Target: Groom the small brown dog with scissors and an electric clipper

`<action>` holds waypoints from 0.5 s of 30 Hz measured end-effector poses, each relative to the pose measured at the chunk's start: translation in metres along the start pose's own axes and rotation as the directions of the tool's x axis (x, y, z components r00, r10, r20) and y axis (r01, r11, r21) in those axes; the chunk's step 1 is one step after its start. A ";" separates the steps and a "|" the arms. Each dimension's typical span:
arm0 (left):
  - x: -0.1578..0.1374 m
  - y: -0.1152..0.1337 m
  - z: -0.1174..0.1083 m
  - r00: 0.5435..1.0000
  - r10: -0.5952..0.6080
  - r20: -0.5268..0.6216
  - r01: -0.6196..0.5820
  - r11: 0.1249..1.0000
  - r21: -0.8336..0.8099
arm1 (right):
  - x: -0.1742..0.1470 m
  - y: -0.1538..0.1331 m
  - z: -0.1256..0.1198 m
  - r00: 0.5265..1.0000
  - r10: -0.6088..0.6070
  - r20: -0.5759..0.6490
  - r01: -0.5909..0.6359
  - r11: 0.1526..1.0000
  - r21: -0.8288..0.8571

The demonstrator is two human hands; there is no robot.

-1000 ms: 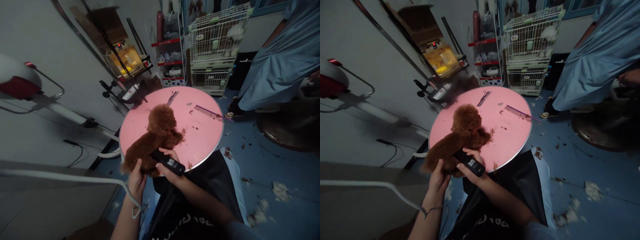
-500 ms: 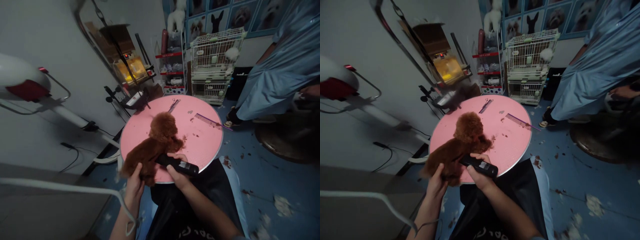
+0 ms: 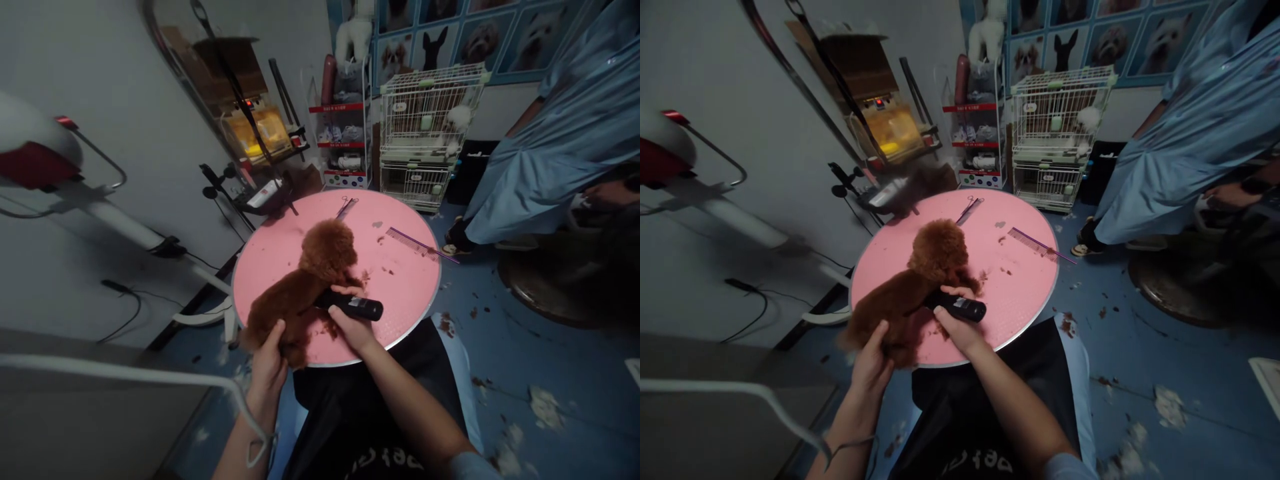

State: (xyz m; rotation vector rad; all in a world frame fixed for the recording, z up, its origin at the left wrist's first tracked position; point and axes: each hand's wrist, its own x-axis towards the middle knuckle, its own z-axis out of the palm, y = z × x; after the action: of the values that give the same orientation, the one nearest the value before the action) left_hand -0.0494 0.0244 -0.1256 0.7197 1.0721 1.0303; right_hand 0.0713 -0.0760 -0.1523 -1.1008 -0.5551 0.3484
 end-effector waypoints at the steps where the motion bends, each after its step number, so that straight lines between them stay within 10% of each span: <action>1: 0.001 -0.001 0.000 1.000 0.005 0.003 -0.005 1.000 -0.003 | -0.001 0.000 0.001 1.000 0.027 -0.003 -0.028 0.999 -0.031; 8: 0.006 -0.009 -0.005 0.999 0.036 0.038 -0.036 0.999 0.021 | 0.005 -0.013 0.002 0.983 -0.104 -0.154 0.109 0.994 0.027; 15: 0.025 -0.006 -0.010 0.984 0.149 0.095 -0.155 0.986 0.061 | 0.003 0.003 0.008 0.996 0.086 -0.023 -0.087 0.995 -0.053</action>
State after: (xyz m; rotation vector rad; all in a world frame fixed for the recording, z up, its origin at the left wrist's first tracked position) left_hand -0.0542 0.0451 -0.1429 0.9064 0.9901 1.0843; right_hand 0.0696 -0.0673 -0.1515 -1.1814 -0.5017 0.3989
